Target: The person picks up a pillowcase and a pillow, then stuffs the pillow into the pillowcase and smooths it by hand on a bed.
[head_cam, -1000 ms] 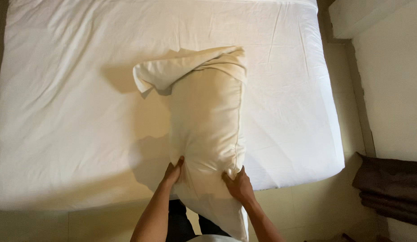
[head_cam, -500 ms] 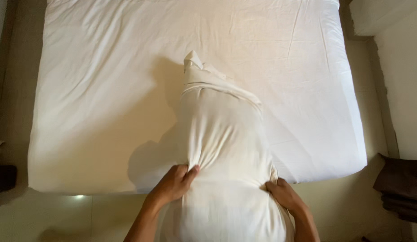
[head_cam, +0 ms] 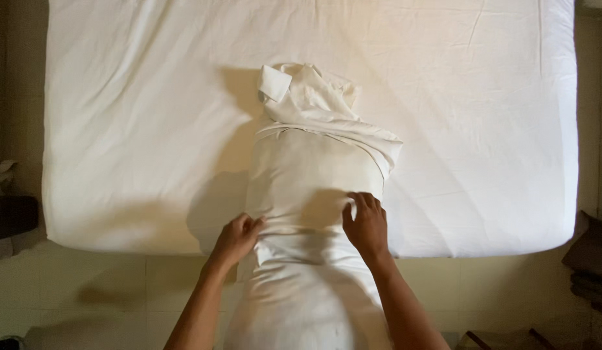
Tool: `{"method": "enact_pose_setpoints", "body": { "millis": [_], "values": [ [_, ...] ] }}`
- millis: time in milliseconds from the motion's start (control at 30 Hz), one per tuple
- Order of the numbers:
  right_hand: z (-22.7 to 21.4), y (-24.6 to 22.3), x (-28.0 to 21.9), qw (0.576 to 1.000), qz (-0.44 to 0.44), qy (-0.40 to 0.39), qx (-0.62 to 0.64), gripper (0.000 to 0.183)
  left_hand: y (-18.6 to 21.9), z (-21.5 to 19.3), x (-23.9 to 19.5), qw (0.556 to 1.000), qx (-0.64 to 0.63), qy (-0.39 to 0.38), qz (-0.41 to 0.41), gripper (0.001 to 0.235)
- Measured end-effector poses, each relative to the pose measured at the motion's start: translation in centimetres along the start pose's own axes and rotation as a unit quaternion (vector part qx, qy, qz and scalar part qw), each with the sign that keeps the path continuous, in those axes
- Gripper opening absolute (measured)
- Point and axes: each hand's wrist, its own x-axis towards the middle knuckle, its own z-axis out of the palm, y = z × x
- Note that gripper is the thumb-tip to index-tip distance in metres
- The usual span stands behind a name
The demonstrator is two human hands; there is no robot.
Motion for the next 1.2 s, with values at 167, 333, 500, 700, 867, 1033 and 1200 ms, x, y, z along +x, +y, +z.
{"method": "enact_pose_setpoints", "body": {
  "millis": [167, 333, 500, 700, 867, 1033, 1200],
  "values": [
    [3.8, -4.0, 12.5, 0.995, -0.087, -0.024, -0.044, 0.042, 2.1, -0.3, 11.9, 0.944, 0.004, 0.292, 0.155, 0.022],
    [6.9, -5.6, 19.4, 0.994, -0.068, 0.012, -0.09, 0.034, 5.4, 0.9, 19.6, 0.931, 0.097, 0.325, 0.137, 0.037],
    [8.0, -4.7, 20.5, 0.972, -0.192, 0.091, -0.102, 0.017, 8.6, 1.1, 22.7, 0.925, 0.143, 0.322, 0.142, 0.051],
    [6.9, -5.1, 17.7, 0.881, -0.41, 0.235, -0.014, 0.009, 7.7, 0.4, 24.0, 0.914, 0.167, 0.297, 0.219, 0.04],
    [9.3, -2.0, 20.1, 0.897, -0.365, 0.233, -0.087, 0.038, 3.7, 0.0, 21.2, 0.937, 0.17, 0.248, 0.176, 0.036],
    [3.8, 5.4, 17.3, 0.964, -0.112, 0.241, -0.026, 0.042, -0.9, -3.1, 20.4, 0.922, 0.149, 0.34, 0.112, 0.041],
    [7.2, 14.3, 13.3, 0.95, 0.215, 0.042, 0.223, 0.042, -1.6, -0.3, 21.2, 0.908, -0.244, 0.323, 0.108, 0.032]
  ]
}}
